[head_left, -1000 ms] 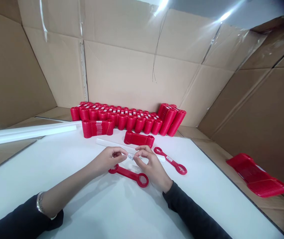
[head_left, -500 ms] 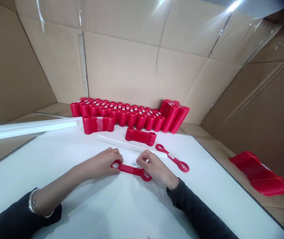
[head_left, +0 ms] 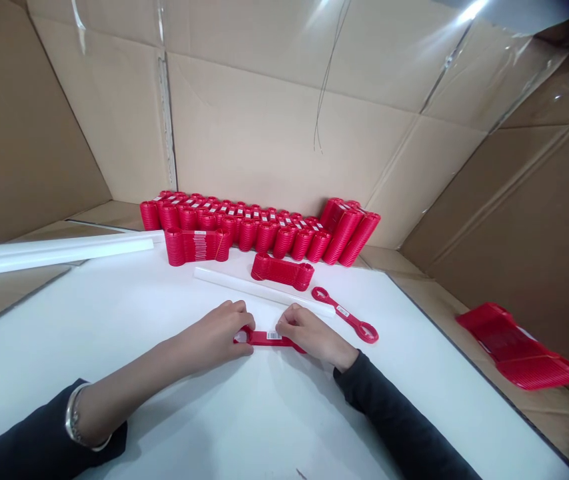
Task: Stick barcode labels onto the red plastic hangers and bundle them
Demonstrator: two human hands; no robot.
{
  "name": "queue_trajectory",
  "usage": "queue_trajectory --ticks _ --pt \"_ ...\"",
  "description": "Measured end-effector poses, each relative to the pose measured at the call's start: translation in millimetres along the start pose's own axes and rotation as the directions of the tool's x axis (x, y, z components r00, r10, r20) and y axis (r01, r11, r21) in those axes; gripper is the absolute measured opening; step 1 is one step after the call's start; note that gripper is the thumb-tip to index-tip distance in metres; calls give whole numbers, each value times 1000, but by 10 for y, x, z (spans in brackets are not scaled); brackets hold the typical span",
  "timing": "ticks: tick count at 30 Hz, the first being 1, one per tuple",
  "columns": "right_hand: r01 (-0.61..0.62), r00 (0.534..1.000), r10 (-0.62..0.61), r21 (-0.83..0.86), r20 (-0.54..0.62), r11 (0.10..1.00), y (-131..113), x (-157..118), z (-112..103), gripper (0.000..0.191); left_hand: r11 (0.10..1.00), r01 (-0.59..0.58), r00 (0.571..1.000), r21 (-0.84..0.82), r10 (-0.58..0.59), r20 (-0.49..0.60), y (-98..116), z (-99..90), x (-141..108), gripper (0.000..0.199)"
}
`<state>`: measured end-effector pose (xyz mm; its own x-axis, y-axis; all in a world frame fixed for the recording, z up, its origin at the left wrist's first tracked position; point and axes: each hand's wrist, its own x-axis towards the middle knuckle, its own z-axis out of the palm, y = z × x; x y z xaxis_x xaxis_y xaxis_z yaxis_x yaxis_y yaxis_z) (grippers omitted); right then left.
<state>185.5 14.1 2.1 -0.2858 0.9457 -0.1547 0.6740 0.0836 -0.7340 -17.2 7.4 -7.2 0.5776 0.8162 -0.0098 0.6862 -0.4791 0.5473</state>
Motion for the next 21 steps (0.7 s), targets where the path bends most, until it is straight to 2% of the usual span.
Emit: queue_trajectory --ticks 13,21 --pt "4 1000 -4 29 2 1000 1 5 7 17 1000 5 1000 0 -5 9 36 -12 -6 11" --pt "22 1000 -22 -17 10 1000 -11 7 15 20 1000 -11 1000 9 11 0 22 1 -1 10"
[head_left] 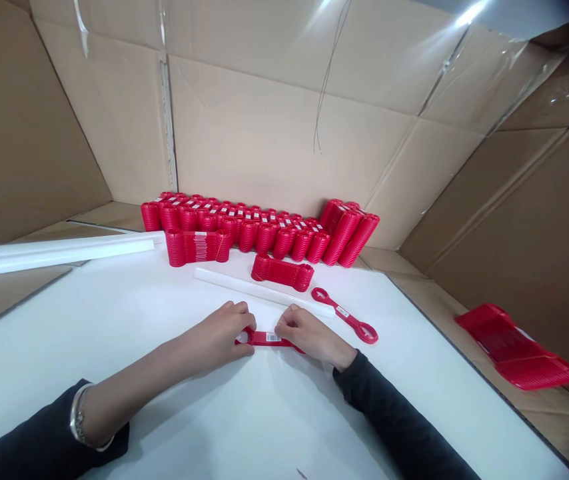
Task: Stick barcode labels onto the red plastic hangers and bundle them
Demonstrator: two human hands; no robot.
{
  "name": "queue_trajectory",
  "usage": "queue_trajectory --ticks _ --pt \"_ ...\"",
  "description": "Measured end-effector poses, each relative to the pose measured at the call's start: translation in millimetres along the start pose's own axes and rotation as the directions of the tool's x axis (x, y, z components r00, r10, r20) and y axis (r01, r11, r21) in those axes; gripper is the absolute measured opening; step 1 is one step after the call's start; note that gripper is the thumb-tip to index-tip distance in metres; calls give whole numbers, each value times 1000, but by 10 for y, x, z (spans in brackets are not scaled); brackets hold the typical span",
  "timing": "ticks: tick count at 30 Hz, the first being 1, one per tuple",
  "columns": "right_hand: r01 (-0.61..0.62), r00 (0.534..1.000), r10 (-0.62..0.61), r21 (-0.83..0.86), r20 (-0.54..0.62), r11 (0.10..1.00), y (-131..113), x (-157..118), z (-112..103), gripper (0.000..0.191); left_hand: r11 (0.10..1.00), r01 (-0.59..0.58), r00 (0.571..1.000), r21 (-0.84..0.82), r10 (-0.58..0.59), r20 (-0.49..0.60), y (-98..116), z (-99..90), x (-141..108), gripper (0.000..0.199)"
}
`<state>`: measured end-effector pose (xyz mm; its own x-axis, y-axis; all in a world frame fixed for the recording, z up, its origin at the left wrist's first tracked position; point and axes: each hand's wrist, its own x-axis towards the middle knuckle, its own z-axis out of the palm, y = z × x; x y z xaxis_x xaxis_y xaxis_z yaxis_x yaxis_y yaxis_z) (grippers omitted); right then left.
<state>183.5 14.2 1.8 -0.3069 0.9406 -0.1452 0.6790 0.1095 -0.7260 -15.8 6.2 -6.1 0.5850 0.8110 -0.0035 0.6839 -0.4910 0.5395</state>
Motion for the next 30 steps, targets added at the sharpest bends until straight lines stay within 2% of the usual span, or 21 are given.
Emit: queue_trajectory --ticks 11,16,21,26,30 --pt "17 1000 -17 -33 -10 999 -1 7 5 19 1000 -14 1000 18 14 8 28 -11 -14 11" --pt "28 999 -30 -52 -26 998 17 0 17 19 997 -65 996 42 62 62 70 -40 -40 27" --pt "25 999 -26 -57 -26 998 32 2 22 17 995 -90 992 42 86 91 86 -51 -48 31" --pt "-2 1000 1 -76 -19 997 43 5 29 17 991 -110 988 78 100 120 85 -62 -35 30" --pt "23 1000 -24 -75 -16 997 56 6 38 19 988 -122 987 91 110 121 72 -59 -31 29"
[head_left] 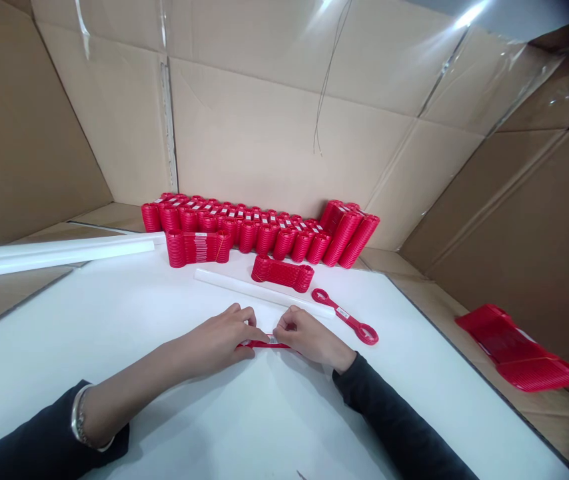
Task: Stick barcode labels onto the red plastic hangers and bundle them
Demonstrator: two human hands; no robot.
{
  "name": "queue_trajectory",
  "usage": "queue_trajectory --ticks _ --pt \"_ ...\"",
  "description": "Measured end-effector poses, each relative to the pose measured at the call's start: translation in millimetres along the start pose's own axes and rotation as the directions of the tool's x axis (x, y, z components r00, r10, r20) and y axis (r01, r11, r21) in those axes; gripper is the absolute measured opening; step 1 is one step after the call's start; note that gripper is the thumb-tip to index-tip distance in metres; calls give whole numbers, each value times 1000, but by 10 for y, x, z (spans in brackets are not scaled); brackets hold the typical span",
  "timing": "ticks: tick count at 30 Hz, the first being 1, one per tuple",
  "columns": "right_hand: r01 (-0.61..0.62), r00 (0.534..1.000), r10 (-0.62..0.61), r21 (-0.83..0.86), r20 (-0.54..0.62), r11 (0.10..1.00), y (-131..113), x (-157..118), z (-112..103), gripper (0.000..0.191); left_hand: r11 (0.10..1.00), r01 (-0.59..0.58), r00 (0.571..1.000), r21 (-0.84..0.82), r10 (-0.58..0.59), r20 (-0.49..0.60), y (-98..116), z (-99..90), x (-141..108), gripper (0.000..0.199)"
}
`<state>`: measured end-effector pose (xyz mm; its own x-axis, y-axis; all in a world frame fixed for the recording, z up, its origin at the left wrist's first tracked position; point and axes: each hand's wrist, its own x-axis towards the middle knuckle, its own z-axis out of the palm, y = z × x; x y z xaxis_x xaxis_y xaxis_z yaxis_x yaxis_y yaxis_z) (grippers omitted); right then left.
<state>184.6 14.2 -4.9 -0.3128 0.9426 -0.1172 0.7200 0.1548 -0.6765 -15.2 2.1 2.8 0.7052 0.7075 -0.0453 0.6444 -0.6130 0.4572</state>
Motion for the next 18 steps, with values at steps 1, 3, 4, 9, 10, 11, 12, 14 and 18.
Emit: queue_trajectory --ticks 1,3,4,9,10,11,12,14,18 --pt "4 1000 -4 -1 2 1000 2 1 0 19 1000 -6 1000 3 6 0 -4 3 0 28" --pt "5 1000 -5 -9 5 1000 7 2 -1 18 1000 -22 1000 11 22 -1 -10 8 -1 28" --pt "3 1000 -3 -14 4 1000 9 2 -2 17 999 -31 1000 17 31 1 -13 11 0 28" --pt "12 1000 -12 -33 -18 999 8 -5 13 13 998 -43 999 40 43 -1 -21 13 4 28" --pt "10 1000 -10 -37 -19 999 8 -6 19 13 998 -45 999 42 45 -1 -20 10 3 28" --pt "7 1000 -8 -41 -19 999 10 -7 23 13 998 -48 999 42 48 0 -18 7 1 27" --pt "6 1000 -7 -48 -19 999 13 -6 23 14 998 -48 999 41 48 1 -15 4 -3 27" --pt "9 999 -13 -70 -44 998 29 -2 6 16 998 -45 999 36 45 2 -8 -3 -11 25" --pt "0 997 -8 -107 -75 994 69 2 -91 21 999 -45 999 13 45 4 4 -2 -17 24"
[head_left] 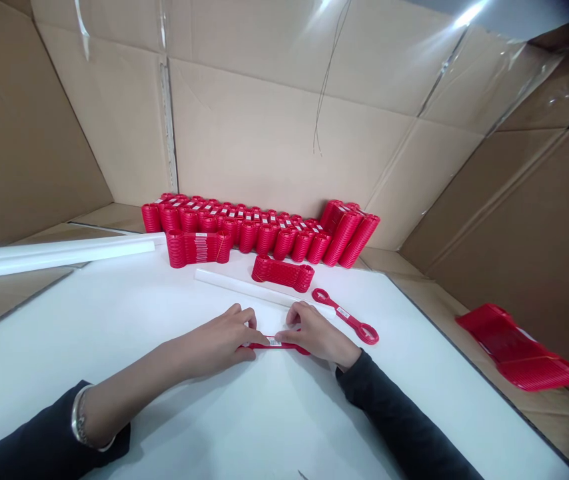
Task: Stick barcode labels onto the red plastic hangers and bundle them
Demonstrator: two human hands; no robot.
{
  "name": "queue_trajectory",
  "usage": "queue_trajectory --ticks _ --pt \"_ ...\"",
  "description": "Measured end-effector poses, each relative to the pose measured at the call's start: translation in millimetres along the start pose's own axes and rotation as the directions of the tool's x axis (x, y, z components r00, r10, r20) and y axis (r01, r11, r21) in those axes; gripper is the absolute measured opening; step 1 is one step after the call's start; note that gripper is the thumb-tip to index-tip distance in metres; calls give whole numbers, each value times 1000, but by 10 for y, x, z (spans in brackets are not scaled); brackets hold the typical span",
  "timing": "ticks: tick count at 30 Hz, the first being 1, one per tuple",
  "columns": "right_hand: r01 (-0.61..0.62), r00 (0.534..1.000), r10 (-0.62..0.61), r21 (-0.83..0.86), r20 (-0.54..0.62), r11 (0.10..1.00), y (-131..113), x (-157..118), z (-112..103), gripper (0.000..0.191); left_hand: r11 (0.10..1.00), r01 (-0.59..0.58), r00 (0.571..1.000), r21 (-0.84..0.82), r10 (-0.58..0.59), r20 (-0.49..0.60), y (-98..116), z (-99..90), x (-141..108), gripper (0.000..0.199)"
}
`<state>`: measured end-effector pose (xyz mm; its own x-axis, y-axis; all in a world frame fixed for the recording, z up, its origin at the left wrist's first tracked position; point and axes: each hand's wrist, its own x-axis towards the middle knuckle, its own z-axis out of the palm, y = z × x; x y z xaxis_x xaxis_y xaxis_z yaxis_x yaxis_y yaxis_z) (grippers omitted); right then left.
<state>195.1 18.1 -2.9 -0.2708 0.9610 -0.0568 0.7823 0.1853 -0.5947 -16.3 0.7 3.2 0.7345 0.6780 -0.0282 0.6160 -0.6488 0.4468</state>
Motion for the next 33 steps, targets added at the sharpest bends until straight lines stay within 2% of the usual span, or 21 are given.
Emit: queue_trajectory --ticks 3,7,9,12,14,19,21,23,26,28,30,31,33 --pt "19 994 -23 41 109 999 8 -6 -37 19 1000 20 1000 -17 -20 5 8 8 6 24" --pt "59 995 -64 64 83 996 -17 -7 3 23 997 49 999 -55 -48 4 20 6 1 20" --pt "68 989 -75 63 124 996 -19 -3 -13 17 995 59 998 -74 -60 -9 21 4 -6 15" --pt "97 961 -119 100 251 990 -1 -14 -114 14 994 64 998 -86 -66 -20 14 11 -12 13" --pt "158 944 -187 126 273 979 9 -39 -170 18 996 61 998 -72 -63 -30 5 20 -8 11" --pt "317 936 -320 42 148 947 -7 -89 -97 19 997 69 993 -27 -71 -91 -40 47 13 20" --pt "326 940 -327 24 98 945 -7 -91 -90 18 994 96 990 -54 -101 -99 -69 57 17 34" --pt "327 942 -328 24 70 945 37 -94 -179 17 989 116 986 -90 -125 -106 -100 65 20 51" --pt "266 963 -266 -12 -33 964 235 -107 -474 16 986 127 982 -107 -140 -126 -128 71 24 62" --pt "84 972 -98 -74 -214 994 435 -111 -683 19 983 152 980 -100 -164 -117 -122 66 28 60" --pt "-165 921 100 -144 -377 976 630 -104 -816 21 981 173 978 -88 -182 -98 -103 55 32 55" --pt "-241 898 157 -163 -410 957 709 -94 -843 22 982 172 979 -82 -179 -93 -92 49 33 51" --pt "-312 891 225 -170 -395 935 811 -68 -824 24 986 147 983 -78 -154 -96 -76 38 37 44"
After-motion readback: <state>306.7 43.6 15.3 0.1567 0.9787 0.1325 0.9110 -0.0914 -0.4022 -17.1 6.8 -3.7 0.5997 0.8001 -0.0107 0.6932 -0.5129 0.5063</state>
